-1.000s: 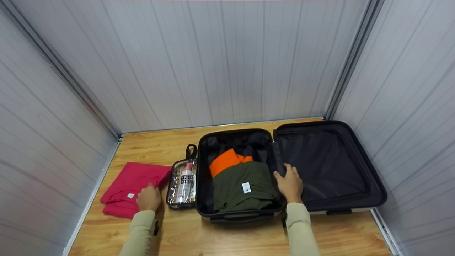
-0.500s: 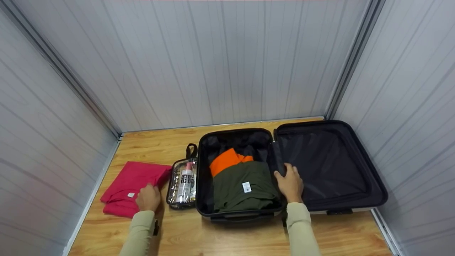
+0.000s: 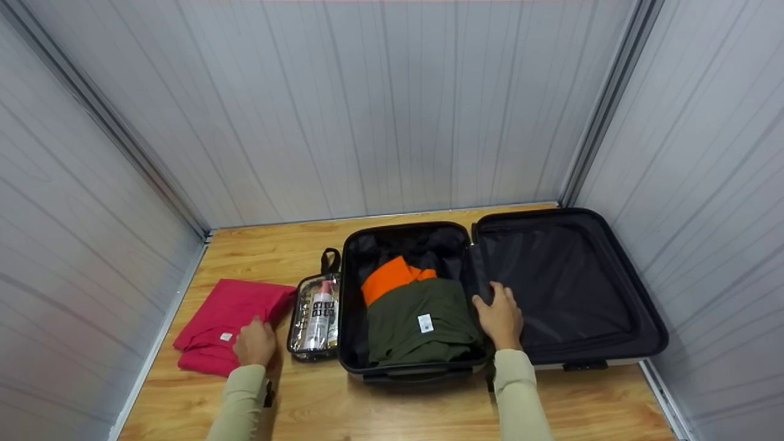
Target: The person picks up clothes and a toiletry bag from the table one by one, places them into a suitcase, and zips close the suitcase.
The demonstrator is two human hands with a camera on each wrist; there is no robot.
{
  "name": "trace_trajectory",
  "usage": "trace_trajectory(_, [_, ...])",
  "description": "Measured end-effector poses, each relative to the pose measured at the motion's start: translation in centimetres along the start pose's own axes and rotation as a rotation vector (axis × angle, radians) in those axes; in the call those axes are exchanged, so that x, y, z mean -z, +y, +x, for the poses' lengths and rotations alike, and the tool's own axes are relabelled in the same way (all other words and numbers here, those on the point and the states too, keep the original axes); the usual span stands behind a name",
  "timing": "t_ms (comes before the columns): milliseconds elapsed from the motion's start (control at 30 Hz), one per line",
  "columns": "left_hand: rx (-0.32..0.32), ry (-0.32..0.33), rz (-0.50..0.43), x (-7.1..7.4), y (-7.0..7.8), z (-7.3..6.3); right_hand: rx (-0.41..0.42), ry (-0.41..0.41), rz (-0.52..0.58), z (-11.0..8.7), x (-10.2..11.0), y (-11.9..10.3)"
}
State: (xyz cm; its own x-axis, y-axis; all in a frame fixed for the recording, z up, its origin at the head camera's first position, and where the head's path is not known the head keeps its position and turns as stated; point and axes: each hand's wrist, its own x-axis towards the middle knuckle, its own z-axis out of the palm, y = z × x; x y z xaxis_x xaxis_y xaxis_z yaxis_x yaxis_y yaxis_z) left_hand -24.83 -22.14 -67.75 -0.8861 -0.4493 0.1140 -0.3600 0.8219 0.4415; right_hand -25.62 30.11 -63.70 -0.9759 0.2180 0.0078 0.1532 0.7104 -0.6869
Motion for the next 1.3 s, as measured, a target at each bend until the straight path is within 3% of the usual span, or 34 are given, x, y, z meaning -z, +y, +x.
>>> trace_trajectory(600, [0.035,0.003,-0.028,0.02,-0.43,-0.09,-0.002,0.003,0.001,0.01,0.04,0.02])
trace_trajectory(933, [0.081,-0.044,-0.041,0.28,-0.60,-0.01,-0.002,0.004,-0.003,-0.05,0.05,-0.13])
trace_trajectory(1300, [0.093,-0.015,-0.068,0.30,-0.78,-0.13,0.015,0.015,-0.009,0.01,0.08,0.14])
